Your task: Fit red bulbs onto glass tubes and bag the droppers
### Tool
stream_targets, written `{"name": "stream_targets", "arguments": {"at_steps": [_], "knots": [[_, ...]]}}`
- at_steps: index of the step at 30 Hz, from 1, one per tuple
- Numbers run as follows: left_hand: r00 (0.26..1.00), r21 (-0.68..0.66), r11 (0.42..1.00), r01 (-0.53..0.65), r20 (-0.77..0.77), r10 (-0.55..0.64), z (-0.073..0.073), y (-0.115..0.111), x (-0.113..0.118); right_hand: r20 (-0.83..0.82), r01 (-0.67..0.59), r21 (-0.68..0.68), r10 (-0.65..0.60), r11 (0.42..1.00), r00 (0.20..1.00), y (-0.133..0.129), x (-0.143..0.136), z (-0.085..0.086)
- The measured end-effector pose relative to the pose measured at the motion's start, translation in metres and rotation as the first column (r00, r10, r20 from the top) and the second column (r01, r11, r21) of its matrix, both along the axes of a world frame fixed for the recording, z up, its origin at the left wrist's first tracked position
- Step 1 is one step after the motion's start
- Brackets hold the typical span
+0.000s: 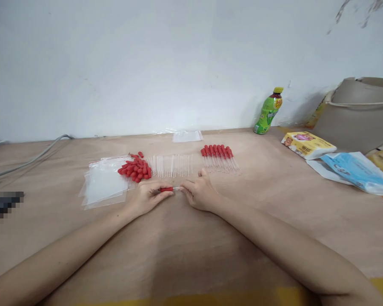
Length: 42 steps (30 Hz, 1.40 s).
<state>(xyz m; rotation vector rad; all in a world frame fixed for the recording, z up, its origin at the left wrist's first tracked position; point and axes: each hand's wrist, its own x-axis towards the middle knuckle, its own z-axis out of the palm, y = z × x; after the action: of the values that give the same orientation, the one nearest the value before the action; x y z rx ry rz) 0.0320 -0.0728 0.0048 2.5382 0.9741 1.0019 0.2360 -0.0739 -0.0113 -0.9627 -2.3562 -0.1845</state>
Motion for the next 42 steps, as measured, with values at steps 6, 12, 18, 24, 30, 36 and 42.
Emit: {"name": "stream_targets", "arguments": {"at_steps": [6, 12, 18, 24, 30, 36, 42], "knots": [[0.999, -0.02, 0.999, -0.035, 0.032, 0.036, -0.002, 0.002, -0.001, 0.05, 0.021, -0.012, -0.02, 1.0, 0.999, -0.001, -0.001, 0.011], [0.99, -0.031, 0.99, -0.14, 0.012, 0.141, -0.005, 0.004, -0.004, 0.086, 0.137, -0.039, -0.133, 0.99, 0.987, -0.002, 0.01, 0.022], [0.991, -0.038, 0.99, -0.133, -0.034, 0.132, -0.003, 0.003, -0.001, -0.088, 0.589, -0.306, -0.638, 0.748, 0.765, 0.033, 0.039, 0.035], [0.994, -0.047, 0.994, -0.101, -0.048, 0.098, -0.002, 0.002, -0.001, -0.062, 0.736, -0.349, -0.798, 0.581, 0.6, 0.068, 0.052, 0.034], [0.996, -0.045, 0.996, -0.081, -0.047, 0.079, -0.004, 0.004, -0.001, -0.008, 0.729, -0.323, -0.772, 0.604, 0.636, 0.069, 0.047, 0.027], [0.994, -0.041, 0.995, -0.087, -0.071, 0.084, -0.003, 0.004, -0.002, 0.035, 0.756, -0.335, -0.795, 0.562, 0.606, 0.073, 0.046, 0.023], [0.994, -0.028, 0.997, -0.078, -0.075, 0.075, -0.004, 0.004, -0.002, 0.032, 0.735, -0.202, -0.746, 0.647, 0.665, 0.067, 0.031, 0.023]]}}
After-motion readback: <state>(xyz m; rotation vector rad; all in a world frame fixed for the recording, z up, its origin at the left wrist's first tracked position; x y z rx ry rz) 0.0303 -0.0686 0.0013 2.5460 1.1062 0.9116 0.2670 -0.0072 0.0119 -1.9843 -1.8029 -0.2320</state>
